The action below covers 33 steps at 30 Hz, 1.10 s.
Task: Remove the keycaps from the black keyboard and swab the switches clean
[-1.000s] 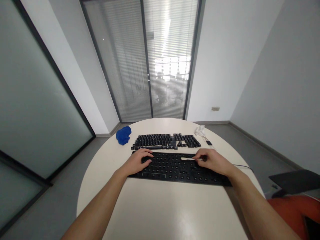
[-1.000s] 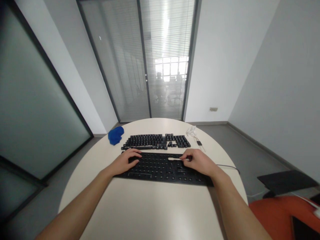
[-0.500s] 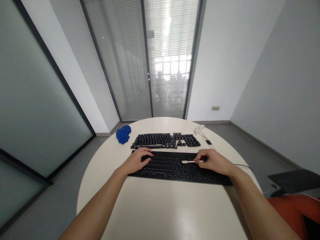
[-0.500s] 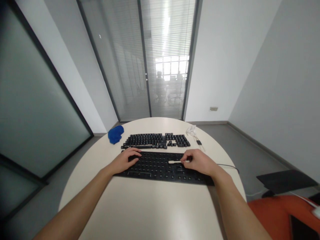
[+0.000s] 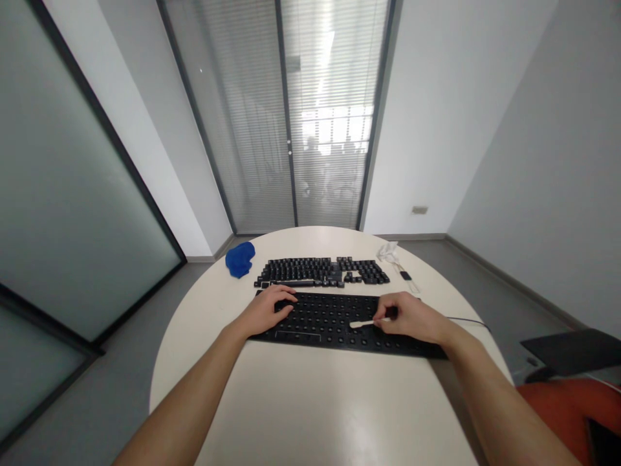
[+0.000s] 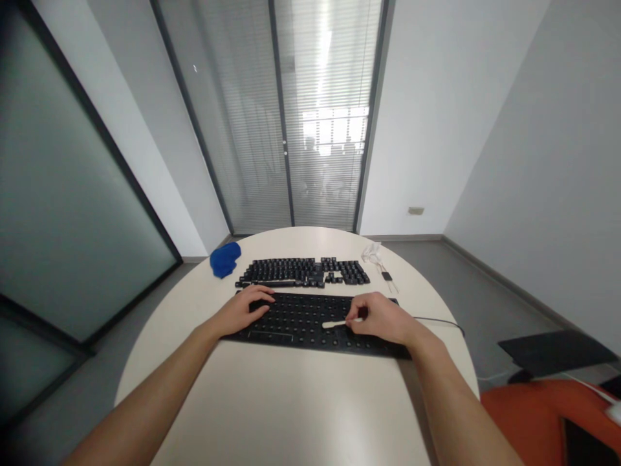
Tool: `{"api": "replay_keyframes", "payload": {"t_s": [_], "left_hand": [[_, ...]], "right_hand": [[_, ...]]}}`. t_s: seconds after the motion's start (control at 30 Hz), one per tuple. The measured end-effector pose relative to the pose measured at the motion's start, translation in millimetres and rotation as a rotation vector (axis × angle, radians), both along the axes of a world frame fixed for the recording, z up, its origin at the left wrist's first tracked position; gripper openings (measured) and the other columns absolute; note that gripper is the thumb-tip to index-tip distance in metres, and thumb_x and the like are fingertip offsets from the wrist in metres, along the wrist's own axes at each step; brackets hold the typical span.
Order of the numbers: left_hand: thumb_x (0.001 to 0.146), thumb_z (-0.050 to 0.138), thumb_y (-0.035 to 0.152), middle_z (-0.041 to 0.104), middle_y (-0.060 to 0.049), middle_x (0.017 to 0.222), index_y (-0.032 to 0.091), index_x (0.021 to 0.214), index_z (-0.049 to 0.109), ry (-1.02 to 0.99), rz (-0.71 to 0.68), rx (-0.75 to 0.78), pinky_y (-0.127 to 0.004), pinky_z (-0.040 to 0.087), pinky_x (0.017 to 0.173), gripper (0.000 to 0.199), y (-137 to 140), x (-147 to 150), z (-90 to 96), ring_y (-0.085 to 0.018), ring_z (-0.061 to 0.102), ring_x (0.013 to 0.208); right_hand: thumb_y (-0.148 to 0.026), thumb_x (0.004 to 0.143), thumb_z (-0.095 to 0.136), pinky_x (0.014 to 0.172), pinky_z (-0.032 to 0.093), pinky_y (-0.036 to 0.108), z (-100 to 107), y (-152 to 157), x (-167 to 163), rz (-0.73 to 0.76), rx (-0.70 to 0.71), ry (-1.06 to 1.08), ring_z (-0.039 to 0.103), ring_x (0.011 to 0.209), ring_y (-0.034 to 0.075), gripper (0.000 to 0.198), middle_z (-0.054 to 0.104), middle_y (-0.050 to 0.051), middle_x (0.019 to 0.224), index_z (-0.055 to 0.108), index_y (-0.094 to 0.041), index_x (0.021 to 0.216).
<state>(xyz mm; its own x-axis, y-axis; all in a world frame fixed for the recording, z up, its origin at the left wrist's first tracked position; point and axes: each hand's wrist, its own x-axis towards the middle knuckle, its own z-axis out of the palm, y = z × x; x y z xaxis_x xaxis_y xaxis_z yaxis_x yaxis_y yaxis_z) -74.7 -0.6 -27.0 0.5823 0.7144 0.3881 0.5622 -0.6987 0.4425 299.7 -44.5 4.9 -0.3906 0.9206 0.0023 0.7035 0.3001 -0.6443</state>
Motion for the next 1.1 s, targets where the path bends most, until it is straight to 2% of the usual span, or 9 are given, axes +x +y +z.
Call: {"api": "replay_keyframes", "payload": {"t_s": [0.17,0.33,0.67,0.97,1.1], "left_hand": [[0.090,0.060,0.023,0.064,-0.006,0.124,0.024,0.107,0.069,-0.005,0.004,-0.004,-0.043,0.045,0.104,0.019,0,1,1.5,-0.023,0.058,0.117],[0.090,0.060,0.023,0.065,-0.007,0.123,0.024,0.106,0.069,-0.015,-0.002,-0.003,-0.044,0.046,0.104,0.018,1,2,2.1,-0.023,0.059,0.116],[0.090,0.061,0.025,0.066,-0.007,0.123,0.025,0.106,0.070,-0.019,0.004,0.001,-0.044,0.046,0.104,0.018,2,2,1.3,-0.024,0.059,0.116],[0.090,0.061,0.025,0.065,-0.006,0.124,0.025,0.106,0.069,-0.010,0.010,-0.004,-0.044,0.045,0.104,0.018,1,8,6.0,-0.023,0.059,0.116],[0.090,0.060,0.024,0.065,-0.007,0.123,0.024,0.106,0.070,-0.019,0.003,0.005,-0.044,0.046,0.103,0.018,1,10,6.8,-0.023,0.059,0.115]], "right_hand": [[-0.033,0.072,0.069,0.054,0.040,0.024,2,-1,-4,0.018,-0.006,-0.008,0.060,0.063,0.017,0.015,0.071,0.001,0.067,0.072,-0.018,0.070],[-0.031,0.071,0.069,0.057,0.045,0.026,1,-2,-3,0.041,-0.062,0.027,0.063,0.065,0.018,0.012,0.074,0.002,0.071,0.073,-0.019,0.070],[-0.029,0.071,0.071,0.059,0.047,0.026,7,-4,-8,0.110,-0.065,0.058,0.066,0.067,0.019,0.011,0.074,0.003,0.073,0.076,-0.020,0.068],[-0.025,0.074,0.068,0.060,0.044,0.026,13,-10,-27,0.206,0.085,0.038,0.062,0.067,0.016,0.008,0.072,0.002,0.076,0.075,-0.021,0.073],[-0.029,0.079,0.068,0.062,0.044,0.026,14,-10,-34,0.229,0.149,0.026,0.062,0.068,0.016,0.011,0.071,0.002,0.077,0.075,-0.021,0.077]]}}
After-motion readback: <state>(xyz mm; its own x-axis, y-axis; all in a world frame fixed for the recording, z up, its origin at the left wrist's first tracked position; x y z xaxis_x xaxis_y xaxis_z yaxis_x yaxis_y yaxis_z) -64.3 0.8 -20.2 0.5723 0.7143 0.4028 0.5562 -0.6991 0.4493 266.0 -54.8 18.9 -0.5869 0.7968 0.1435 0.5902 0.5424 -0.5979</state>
